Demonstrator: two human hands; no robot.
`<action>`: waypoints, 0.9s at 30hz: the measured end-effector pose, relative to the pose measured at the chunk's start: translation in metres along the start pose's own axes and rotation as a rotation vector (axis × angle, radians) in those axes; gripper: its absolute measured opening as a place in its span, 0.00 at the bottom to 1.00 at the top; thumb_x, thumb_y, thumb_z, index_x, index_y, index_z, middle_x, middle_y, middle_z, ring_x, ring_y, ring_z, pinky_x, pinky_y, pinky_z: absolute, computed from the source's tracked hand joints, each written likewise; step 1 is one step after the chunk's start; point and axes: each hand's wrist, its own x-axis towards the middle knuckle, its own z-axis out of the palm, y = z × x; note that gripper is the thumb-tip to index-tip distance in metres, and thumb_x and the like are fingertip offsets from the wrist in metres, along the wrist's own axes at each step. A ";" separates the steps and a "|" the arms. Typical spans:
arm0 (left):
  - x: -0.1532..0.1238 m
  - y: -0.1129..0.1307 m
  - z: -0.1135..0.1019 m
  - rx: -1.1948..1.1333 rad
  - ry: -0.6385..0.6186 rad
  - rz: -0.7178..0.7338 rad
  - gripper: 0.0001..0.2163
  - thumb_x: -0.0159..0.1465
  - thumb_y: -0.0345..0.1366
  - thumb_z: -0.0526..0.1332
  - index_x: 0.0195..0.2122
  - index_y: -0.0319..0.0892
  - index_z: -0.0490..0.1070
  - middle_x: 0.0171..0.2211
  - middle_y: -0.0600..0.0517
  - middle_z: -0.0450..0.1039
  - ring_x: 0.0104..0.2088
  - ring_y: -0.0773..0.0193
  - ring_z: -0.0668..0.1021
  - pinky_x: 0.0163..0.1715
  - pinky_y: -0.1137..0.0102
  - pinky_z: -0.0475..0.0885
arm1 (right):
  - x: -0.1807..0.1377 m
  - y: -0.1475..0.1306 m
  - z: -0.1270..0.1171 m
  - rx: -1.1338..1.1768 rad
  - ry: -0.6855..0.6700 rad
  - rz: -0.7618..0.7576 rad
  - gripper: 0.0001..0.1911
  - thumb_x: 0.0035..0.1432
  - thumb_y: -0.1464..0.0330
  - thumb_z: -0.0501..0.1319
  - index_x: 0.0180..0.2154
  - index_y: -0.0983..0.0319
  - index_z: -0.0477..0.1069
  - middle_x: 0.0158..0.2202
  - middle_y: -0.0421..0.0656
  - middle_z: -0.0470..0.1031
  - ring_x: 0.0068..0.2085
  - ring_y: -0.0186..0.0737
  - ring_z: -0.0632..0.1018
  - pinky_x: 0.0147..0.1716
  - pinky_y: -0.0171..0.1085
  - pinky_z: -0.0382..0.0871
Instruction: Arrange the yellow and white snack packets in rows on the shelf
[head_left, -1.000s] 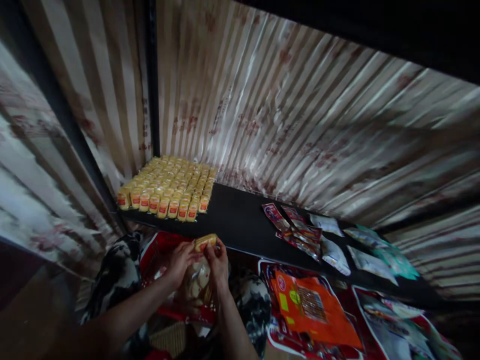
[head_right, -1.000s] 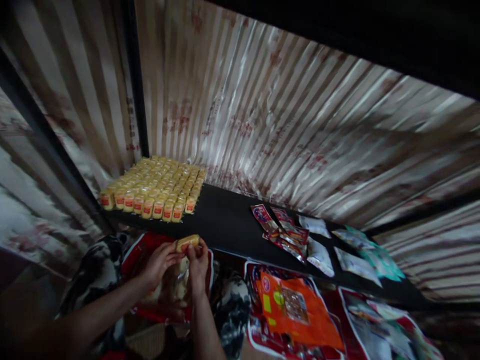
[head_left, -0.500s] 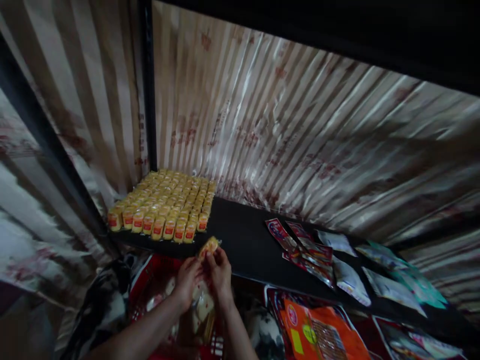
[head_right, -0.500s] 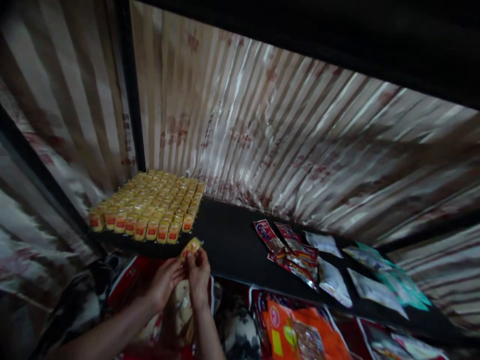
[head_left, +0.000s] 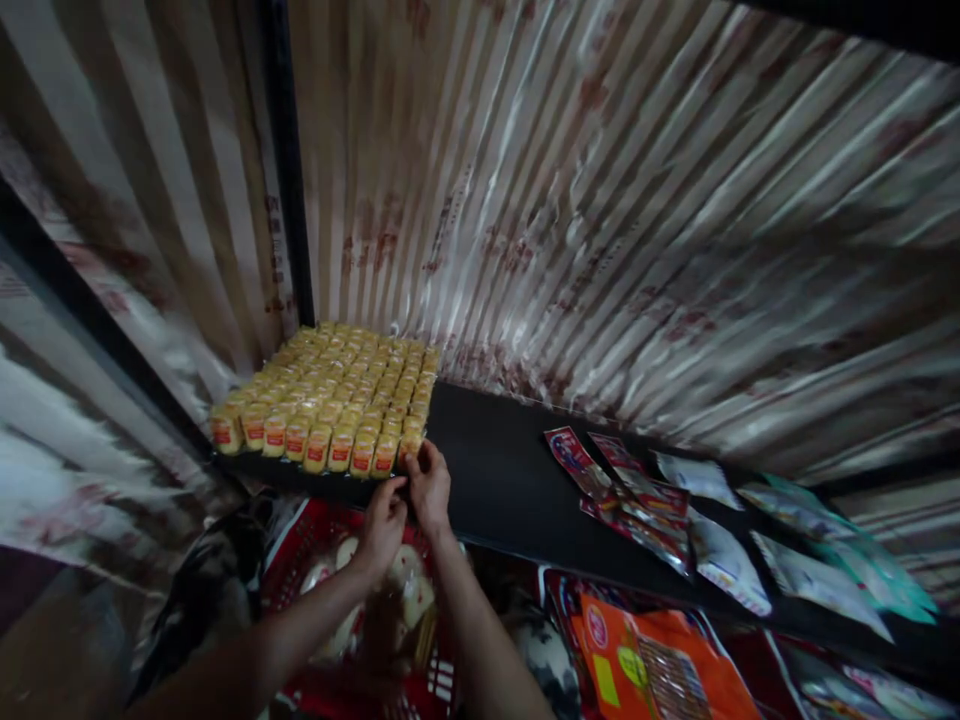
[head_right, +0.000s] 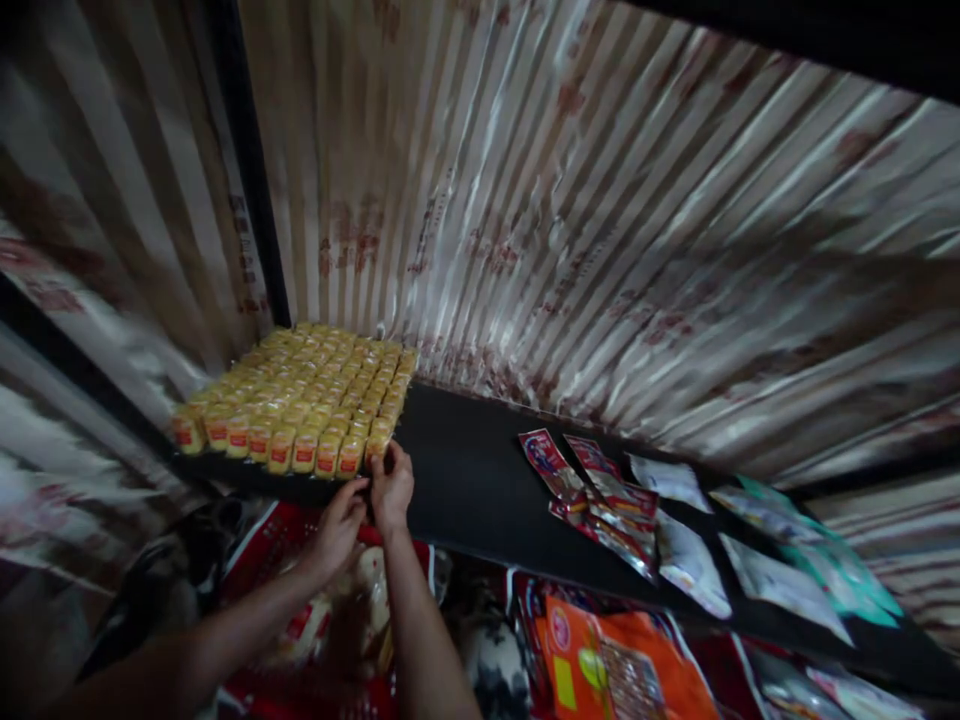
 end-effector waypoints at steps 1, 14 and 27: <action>0.003 -0.001 0.001 0.020 0.006 0.027 0.15 0.53 0.27 0.55 0.41 0.42 0.71 0.43 0.48 0.74 0.42 0.61 0.76 0.48 0.63 0.70 | 0.000 -0.001 0.001 -0.006 0.002 -0.003 0.20 0.52 0.64 0.58 0.46 0.64 0.72 0.42 0.48 0.75 0.42 0.42 0.75 0.46 0.39 0.68; 0.008 -0.017 0.005 -0.088 -0.060 0.073 0.22 0.55 0.28 0.53 0.52 0.43 0.67 0.54 0.47 0.68 0.53 0.59 0.72 0.55 0.61 0.65 | -0.002 0.005 0.002 0.048 0.027 -0.037 0.15 0.54 0.65 0.56 0.43 0.62 0.70 0.42 0.46 0.74 0.44 0.41 0.74 0.48 0.40 0.66; -0.014 0.002 0.000 0.130 -0.080 0.234 0.15 0.57 0.25 0.51 0.41 0.42 0.71 0.40 0.49 0.75 0.42 0.64 0.77 0.49 0.65 0.70 | -0.051 0.008 -0.033 0.169 0.170 0.075 0.18 0.57 0.58 0.52 0.42 0.63 0.69 0.43 0.47 0.75 0.44 0.40 0.75 0.47 0.40 0.67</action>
